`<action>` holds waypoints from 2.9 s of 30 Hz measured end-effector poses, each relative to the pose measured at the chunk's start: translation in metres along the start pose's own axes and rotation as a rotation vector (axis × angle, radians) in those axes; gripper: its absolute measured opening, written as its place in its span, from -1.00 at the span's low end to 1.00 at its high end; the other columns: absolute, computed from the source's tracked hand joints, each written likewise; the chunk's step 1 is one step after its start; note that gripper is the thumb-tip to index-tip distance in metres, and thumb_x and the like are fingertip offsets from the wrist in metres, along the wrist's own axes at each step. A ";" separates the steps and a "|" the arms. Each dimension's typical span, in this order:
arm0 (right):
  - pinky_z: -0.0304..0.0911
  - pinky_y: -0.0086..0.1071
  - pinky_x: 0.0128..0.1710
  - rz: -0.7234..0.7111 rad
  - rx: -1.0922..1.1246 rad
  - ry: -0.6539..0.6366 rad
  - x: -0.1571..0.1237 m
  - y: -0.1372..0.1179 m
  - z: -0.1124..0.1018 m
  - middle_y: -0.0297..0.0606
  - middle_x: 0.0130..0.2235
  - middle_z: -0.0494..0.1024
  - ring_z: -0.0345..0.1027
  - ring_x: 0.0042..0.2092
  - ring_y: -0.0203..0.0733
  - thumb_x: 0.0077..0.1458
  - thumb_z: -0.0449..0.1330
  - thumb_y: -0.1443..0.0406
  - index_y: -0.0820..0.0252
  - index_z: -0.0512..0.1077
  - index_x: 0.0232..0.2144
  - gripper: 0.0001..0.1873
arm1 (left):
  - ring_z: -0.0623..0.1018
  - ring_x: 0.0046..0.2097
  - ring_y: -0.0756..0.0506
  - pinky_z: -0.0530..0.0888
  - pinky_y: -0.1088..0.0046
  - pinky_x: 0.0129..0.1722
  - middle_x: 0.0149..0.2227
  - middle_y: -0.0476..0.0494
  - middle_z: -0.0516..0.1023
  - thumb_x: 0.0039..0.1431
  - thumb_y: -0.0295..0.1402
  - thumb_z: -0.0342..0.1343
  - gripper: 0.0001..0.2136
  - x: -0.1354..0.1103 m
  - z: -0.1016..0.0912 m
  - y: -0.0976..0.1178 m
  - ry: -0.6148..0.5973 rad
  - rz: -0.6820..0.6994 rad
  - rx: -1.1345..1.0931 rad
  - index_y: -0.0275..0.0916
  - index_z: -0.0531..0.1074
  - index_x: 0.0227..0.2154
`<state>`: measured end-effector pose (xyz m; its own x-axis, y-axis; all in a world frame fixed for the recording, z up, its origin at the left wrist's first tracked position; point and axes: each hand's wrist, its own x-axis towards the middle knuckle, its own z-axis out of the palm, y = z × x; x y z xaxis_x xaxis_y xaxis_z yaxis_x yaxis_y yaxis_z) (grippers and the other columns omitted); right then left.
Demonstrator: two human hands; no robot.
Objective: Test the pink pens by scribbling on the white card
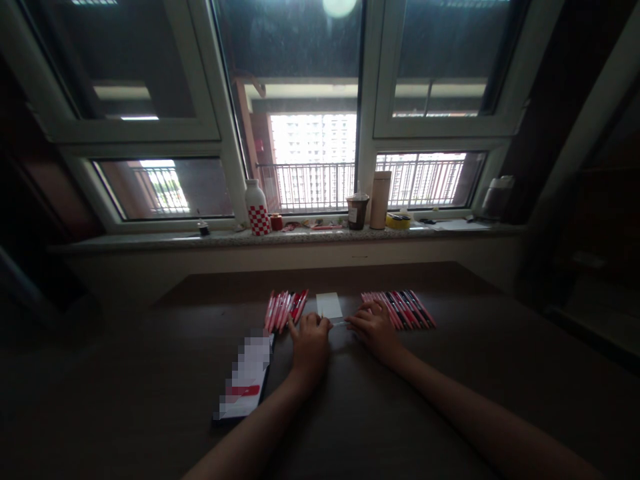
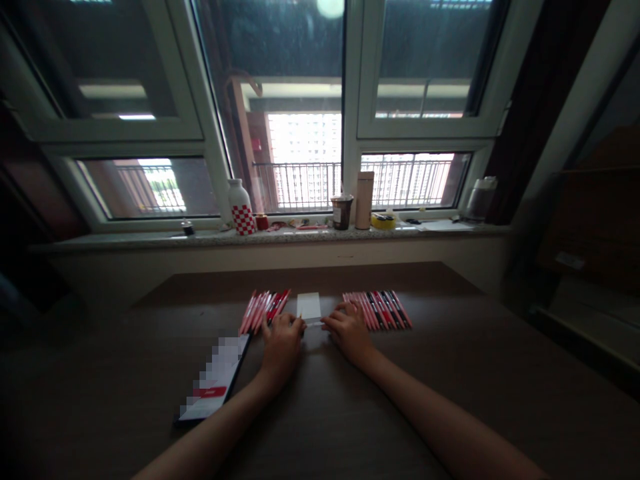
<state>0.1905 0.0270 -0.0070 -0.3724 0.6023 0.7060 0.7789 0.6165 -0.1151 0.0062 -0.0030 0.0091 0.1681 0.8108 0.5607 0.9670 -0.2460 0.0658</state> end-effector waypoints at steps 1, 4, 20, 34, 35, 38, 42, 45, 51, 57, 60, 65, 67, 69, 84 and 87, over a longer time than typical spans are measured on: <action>-0.13 -0.10 0.08 0.002 0.000 0.000 0.000 0.000 0.000 -0.35 -0.31 0.58 0.25 -0.08 -0.10 0.11 0.21 0.22 -0.03 0.52 -0.22 -0.84 | 0.36 -0.06 -0.17 -0.01 -0.13 0.17 -0.23 -0.10 0.43 0.26 -0.31 -0.16 -0.76 0.000 0.000 0.000 -0.004 0.002 0.002 -0.14 0.43 -0.27; -0.11 -0.11 0.08 0.007 0.014 0.015 0.000 -0.001 -0.001 -0.35 -0.31 0.58 0.25 -0.09 -0.10 0.11 0.22 0.24 -0.04 0.52 -0.22 -0.84 | 0.36 -0.09 -0.17 0.01 -0.12 0.17 -0.25 -0.10 0.43 0.26 -0.32 -0.17 -0.75 0.000 0.000 -0.001 -0.013 0.010 0.008 -0.13 0.43 -0.27; -0.13 -0.09 0.11 0.058 0.110 0.122 -0.001 -0.001 -0.003 -0.36 -0.28 0.59 0.26 -0.08 -0.09 0.11 0.22 0.20 -0.03 0.54 -0.27 -0.87 | 0.38 -0.13 -0.15 -0.03 -0.14 0.18 -0.26 -0.06 0.47 0.25 -0.36 -0.15 -0.77 0.000 0.005 -0.003 -0.034 0.043 -0.043 -0.12 0.43 -0.26; -0.12 -0.08 0.08 0.109 0.054 0.085 0.000 0.001 -0.003 -0.33 -0.31 0.58 0.25 -0.11 -0.08 0.14 0.18 0.20 -0.01 0.53 -0.26 -0.85 | 0.40 -0.11 -0.12 0.00 -0.04 0.19 -0.22 -0.10 0.44 0.26 -0.34 -0.19 -0.77 0.002 0.005 -0.002 0.010 -0.031 -0.105 -0.17 0.35 -0.16; -0.12 -0.08 0.08 0.112 0.060 0.085 0.000 0.001 -0.003 -0.33 -0.31 0.58 0.25 -0.11 -0.08 0.14 0.18 0.20 -0.01 0.53 -0.26 -0.86 | 0.40 -0.11 -0.12 0.01 -0.04 0.19 -0.21 -0.10 0.44 0.26 -0.35 -0.19 -0.77 0.002 0.005 -0.002 0.011 -0.037 -0.108 -0.18 0.35 -0.16; -0.13 -0.09 0.09 0.116 0.060 0.084 0.001 0.002 -0.002 -0.34 -0.31 0.58 0.25 -0.11 -0.09 0.13 0.19 0.19 -0.02 0.53 -0.27 -0.86 | 0.40 -0.12 -0.12 0.01 -0.06 0.18 -0.24 -0.08 0.43 0.25 -0.35 -0.17 -0.79 0.002 0.004 -0.001 -0.004 -0.037 -0.089 -0.17 0.36 -0.21; -0.10 -0.10 0.08 0.111 0.017 0.077 0.001 0.002 -0.001 -0.34 -0.31 0.58 0.26 -0.10 -0.10 0.13 0.19 0.20 -0.02 0.53 -0.27 -0.86 | 0.40 -0.14 -0.13 -0.05 -0.13 0.18 -0.28 -0.06 0.45 0.23 -0.33 -0.11 -0.83 0.003 0.002 0.000 -0.026 0.022 -0.032 -0.13 0.39 -0.26; -0.09 -0.10 0.07 0.103 -0.009 0.076 0.000 0.003 -0.001 -0.33 -0.32 0.58 0.27 -0.11 -0.09 0.14 0.18 0.21 -0.02 0.54 -0.27 -0.86 | 0.40 -0.11 -0.14 -0.10 -0.18 0.18 -0.27 -0.06 0.48 0.21 -0.32 -0.06 -0.85 0.003 0.001 0.000 -0.054 0.065 -0.034 -0.11 0.41 -0.29; -0.09 -0.10 0.07 0.105 0.037 0.079 0.000 0.003 0.000 -0.32 -0.33 0.57 0.26 -0.12 -0.09 0.13 0.19 0.21 0.01 0.53 -0.27 -0.86 | 0.39 -0.06 -0.16 -0.19 -0.24 0.18 -0.23 -0.04 0.51 0.15 -0.29 0.04 -0.88 0.002 0.002 -0.002 -0.092 0.096 -0.103 -0.08 0.43 -0.28; -0.11 -0.08 0.09 0.109 0.060 0.071 0.000 0.003 0.000 -0.32 -0.34 0.57 0.26 -0.13 -0.08 0.13 0.19 0.21 0.02 0.52 -0.26 -0.86 | 0.38 -0.01 -0.17 -0.24 -0.28 0.16 -0.22 -0.02 0.52 0.16 -0.30 0.03 -0.86 0.001 0.002 -0.003 -0.086 0.120 -0.139 -0.05 0.45 -0.24; -0.09 -0.08 0.07 0.111 0.061 0.066 0.000 0.003 0.000 -0.32 -0.33 0.56 0.26 -0.13 -0.09 0.14 0.18 0.21 0.02 0.52 -0.26 -0.86 | 0.37 -0.01 -0.16 -0.23 -0.29 0.16 -0.23 0.00 0.53 0.18 -0.33 0.01 -0.85 0.001 0.002 -0.003 -0.090 0.133 -0.140 -0.04 0.46 -0.25; -0.10 -0.10 0.08 0.119 0.061 0.049 0.001 0.002 -0.002 -0.34 -0.34 0.57 0.25 -0.13 -0.10 0.12 0.21 0.23 0.03 0.53 -0.27 -0.87 | 0.37 -0.01 -0.16 -0.26 -0.30 0.15 -0.25 0.01 0.53 0.18 -0.34 -0.01 -0.83 0.001 0.001 -0.004 -0.095 0.153 -0.147 -0.02 0.48 -0.28; -0.11 -0.10 0.08 0.121 0.061 0.047 0.001 0.002 -0.001 -0.33 -0.33 0.57 0.25 -0.13 -0.10 0.11 0.21 0.23 0.03 0.53 -0.26 -0.87 | 0.37 -0.02 -0.15 -0.25 -0.30 0.15 -0.26 0.03 0.53 0.19 -0.34 -0.02 -0.83 0.000 0.001 -0.004 -0.096 0.160 -0.145 -0.02 0.49 -0.29; -0.12 -0.10 0.08 0.119 0.061 0.048 0.000 0.002 -0.001 -0.32 -0.33 0.57 0.25 -0.13 -0.09 0.12 0.20 0.22 0.03 0.53 -0.26 -0.87 | 0.37 -0.02 -0.16 -0.25 -0.31 0.15 -0.26 0.03 0.53 0.19 -0.34 -0.02 -0.82 0.000 0.001 -0.004 -0.099 0.161 -0.144 -0.02 0.49 -0.30; -0.12 -0.11 0.08 0.110 0.042 0.022 0.000 0.002 -0.002 -0.32 -0.32 0.57 0.25 -0.11 -0.09 0.11 0.21 0.22 0.03 0.53 -0.26 -0.87 | 0.37 -0.05 -0.14 -0.26 -0.29 0.15 -0.29 0.01 0.52 0.20 -0.35 -0.04 -0.80 0.000 0.000 -0.004 -0.120 0.139 -0.153 -0.06 0.50 -0.38; -0.10 -0.12 0.06 0.110 0.040 0.012 0.000 0.003 -0.001 -0.31 -0.31 0.57 0.24 -0.11 -0.08 0.12 0.21 0.22 0.03 0.53 -0.26 -0.86 | 0.37 -0.05 -0.14 -0.25 -0.28 0.16 -0.28 0.01 0.51 0.19 -0.35 -0.03 -0.81 0.000 0.001 -0.004 -0.110 0.136 -0.154 -0.05 0.50 -0.38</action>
<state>0.1933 0.0284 -0.0062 -0.2796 0.6615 0.6959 0.7936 0.5671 -0.2203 0.0024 -0.0014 0.0076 0.3230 0.8156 0.4801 0.8950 -0.4282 0.1253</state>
